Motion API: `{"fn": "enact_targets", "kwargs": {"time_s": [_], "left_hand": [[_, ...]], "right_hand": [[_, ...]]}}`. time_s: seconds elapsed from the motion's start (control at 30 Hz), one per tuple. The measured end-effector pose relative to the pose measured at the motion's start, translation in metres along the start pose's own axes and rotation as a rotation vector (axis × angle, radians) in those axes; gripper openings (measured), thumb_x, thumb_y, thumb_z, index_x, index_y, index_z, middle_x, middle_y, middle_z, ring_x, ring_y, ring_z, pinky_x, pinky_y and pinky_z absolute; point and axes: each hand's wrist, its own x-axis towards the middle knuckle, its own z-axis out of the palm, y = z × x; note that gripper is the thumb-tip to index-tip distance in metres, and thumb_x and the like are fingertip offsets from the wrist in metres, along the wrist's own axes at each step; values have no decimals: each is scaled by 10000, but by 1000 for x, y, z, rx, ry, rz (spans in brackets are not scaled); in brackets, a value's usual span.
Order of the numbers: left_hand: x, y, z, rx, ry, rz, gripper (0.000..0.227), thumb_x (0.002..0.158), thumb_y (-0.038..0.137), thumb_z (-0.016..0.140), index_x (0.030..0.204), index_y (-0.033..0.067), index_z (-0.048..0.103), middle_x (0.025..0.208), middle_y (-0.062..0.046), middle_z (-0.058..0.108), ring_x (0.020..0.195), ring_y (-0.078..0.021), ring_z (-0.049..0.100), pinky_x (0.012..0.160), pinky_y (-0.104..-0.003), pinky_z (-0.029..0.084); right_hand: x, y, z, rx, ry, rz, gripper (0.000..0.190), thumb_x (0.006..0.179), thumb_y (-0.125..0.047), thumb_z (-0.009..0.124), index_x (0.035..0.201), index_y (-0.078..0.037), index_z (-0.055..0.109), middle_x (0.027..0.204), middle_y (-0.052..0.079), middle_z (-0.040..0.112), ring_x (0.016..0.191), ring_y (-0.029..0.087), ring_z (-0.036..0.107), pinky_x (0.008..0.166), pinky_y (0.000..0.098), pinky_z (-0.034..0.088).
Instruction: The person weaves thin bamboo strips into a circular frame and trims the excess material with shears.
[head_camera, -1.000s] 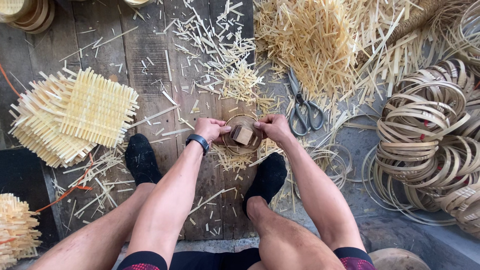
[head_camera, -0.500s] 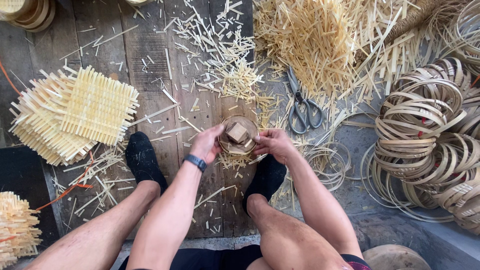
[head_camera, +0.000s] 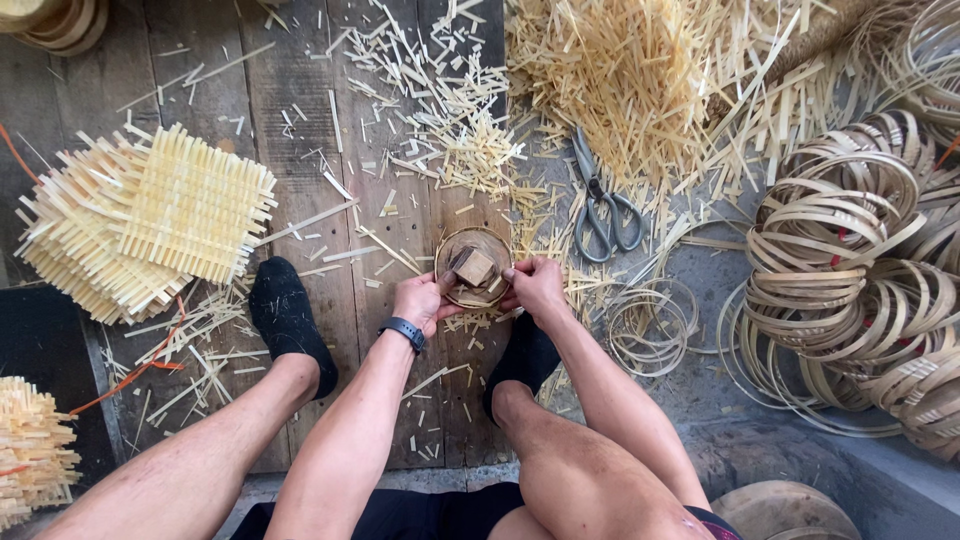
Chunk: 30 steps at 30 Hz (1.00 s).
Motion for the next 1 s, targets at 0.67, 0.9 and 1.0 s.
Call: {"fn": "enact_targets", "kwargs": {"time_s": [0.67, 0.9, 1.0], "left_hand": [[-7, 51, 38, 860, 56, 680, 299, 949, 324, 663, 1093, 98, 794, 841, -109, 799, 697, -162, 724, 664, -326, 557], [-3, 38, 29, 735, 88, 789, 315, 948, 331, 671, 1079, 69, 787, 796, -111, 790, 660, -147, 714, 618, -339, 557], [-4, 35, 22, 623, 37, 846, 374, 969, 390, 667, 1119, 56, 745, 888, -103, 790, 759, -153, 737, 673, -340, 570]], "right_hand": [[-71, -5, 29, -635, 163, -921, 599, 731, -324, 885, 1180, -37, 611, 909, 200, 682, 801, 376, 714, 691, 464, 585], [-70, -5, 32, -645, 166, -907, 625, 704, -313, 890, 1208, -49, 631, 935, 189, 690, 812, 361, 720, 714, 446, 587], [-68, -7, 31, -557, 188, -902, 597, 715, -323, 892, 1180, -35, 654, 962, 178, 720, 825, 327, 741, 743, 422, 599]]}}
